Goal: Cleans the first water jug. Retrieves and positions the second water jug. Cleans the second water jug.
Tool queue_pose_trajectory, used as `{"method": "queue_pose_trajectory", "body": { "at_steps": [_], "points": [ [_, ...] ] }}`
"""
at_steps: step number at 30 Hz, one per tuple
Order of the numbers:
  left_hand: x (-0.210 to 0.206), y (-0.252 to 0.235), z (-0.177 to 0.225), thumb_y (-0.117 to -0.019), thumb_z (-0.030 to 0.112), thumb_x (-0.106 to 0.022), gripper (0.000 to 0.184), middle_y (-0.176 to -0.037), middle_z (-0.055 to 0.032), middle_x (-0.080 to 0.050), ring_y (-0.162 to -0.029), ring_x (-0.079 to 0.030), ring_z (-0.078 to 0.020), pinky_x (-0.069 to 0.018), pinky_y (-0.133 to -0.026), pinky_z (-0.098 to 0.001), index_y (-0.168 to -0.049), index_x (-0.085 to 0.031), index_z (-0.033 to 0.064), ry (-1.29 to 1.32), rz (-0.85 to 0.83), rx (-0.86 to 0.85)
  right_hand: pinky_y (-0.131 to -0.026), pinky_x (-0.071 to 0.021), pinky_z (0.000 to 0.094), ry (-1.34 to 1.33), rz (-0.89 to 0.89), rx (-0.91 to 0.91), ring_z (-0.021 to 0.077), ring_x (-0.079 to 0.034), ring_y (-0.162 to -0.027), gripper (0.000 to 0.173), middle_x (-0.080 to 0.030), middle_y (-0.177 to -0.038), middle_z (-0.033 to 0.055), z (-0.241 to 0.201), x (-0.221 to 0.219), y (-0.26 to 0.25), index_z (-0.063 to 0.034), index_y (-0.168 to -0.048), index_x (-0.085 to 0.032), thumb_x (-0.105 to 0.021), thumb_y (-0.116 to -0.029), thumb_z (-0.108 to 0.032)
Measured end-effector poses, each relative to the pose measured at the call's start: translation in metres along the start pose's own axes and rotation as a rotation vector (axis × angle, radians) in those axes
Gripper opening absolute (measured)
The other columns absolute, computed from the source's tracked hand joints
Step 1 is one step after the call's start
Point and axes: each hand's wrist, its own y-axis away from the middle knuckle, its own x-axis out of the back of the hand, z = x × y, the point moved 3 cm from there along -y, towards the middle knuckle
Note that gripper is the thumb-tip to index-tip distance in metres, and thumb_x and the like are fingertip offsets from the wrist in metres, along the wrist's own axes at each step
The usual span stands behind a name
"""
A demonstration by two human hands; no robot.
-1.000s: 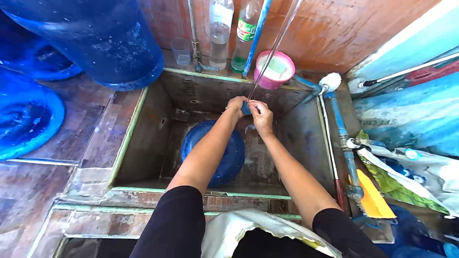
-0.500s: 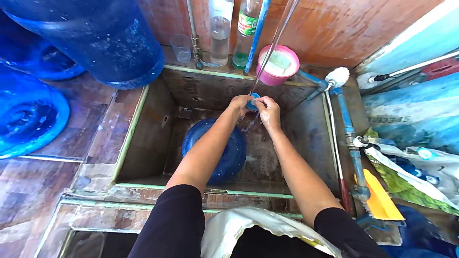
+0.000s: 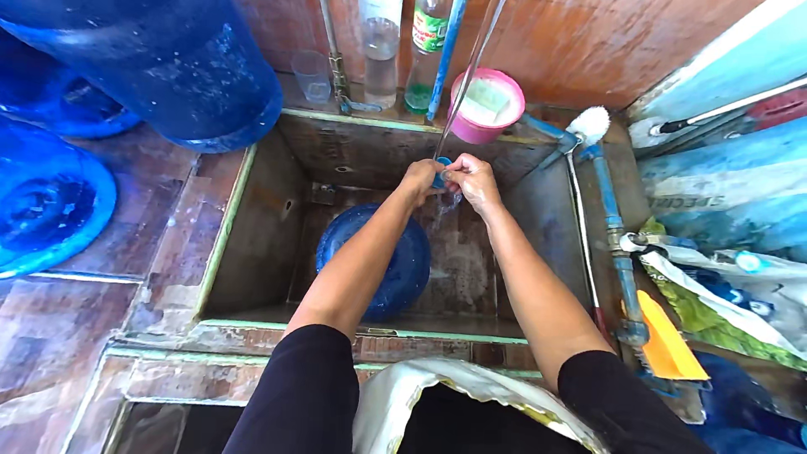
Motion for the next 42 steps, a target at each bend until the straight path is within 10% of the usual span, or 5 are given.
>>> {"method": "queue_pose_trajectory", "body": {
  "at_steps": [7, 16, 33, 36, 42],
  "points": [
    [0.005, -0.007, -0.003, -0.1086, 0.013, -0.044, 0.03, -0.119, -0.0192, -0.061, -0.103, -0.062, -0.0262, -0.0535, -0.09, -0.0435, -0.134, -0.054, 0.0005, -0.176, 0.06, -0.078, -0.077, -0.0554, 0.0382, 0.184, -0.031, 0.024, 0.0207, -0.065, -0.079, 0.013, -0.067, -0.092, 0.0176, 0.003, -0.01, -0.011, 0.0072, -0.104, -0.064, -0.061, -0.099, -0.004],
    [0.004, 0.001, -0.001, -0.1135, 0.042, -0.027, 0.058, -0.137, -0.0253, -0.055, -0.117, -0.061, -0.0326, -0.0526, -0.096, -0.0483, -0.143, -0.049, -0.0017, -0.308, 0.148, -0.018, -0.101, -0.0509, 0.048, 0.145, -0.033, -0.168, 0.0355, -0.062, -0.118, 0.055, -0.058, -0.135, 0.0283, 0.014, -0.022, 0.001, 0.0025, -0.147, -0.046, -0.065, -0.1013, -0.021],
    [0.011, -0.004, -0.001, -0.1106, 0.03, -0.04, 0.032, -0.093, -0.0072, -0.062, -0.073, -0.061, -0.0153, -0.0536, -0.066, -0.0329, -0.122, -0.059, 0.0068, -0.192, 0.11, 0.085, -0.102, -0.0538, 0.0463, 0.329, 0.159, 0.43, 0.0366, -0.061, -0.126, 0.031, -0.058, -0.14, 0.0252, 0.027, -0.048, 0.031, 0.0035, -0.126, -0.066, -0.063, -0.097, -0.009],
    [0.016, -0.008, 0.002, -0.1107, 0.032, -0.041, 0.039, -0.111, -0.0157, -0.063, -0.086, -0.066, -0.0232, -0.059, -0.073, -0.0368, -0.136, -0.052, 0.0043, -0.001, 0.073, 0.112, -0.112, -0.0449, 0.0532, 0.414, 0.037, 0.285, 0.0392, -0.05, -0.14, 0.052, -0.045, -0.155, 0.0244, 0.041, -0.016, 0.067, -0.0052, -0.151, -0.049, -0.06, -0.1023, -0.021],
    [0.001, -0.008, -0.003, -0.1047, 0.018, -0.057, 0.033, -0.115, -0.0184, -0.065, -0.098, -0.064, -0.0241, -0.0554, -0.086, -0.0406, -0.129, -0.058, -0.0046, 0.109, 0.174, -0.089, -0.115, -0.0415, 0.0498, 0.541, -0.313, -0.149, 0.04, -0.055, -0.133, 0.038, -0.056, -0.143, 0.0273, 0.062, -0.023, 0.158, 0.0047, -0.137, -0.06, -0.053, -0.1065, -0.017]
  ]
}}
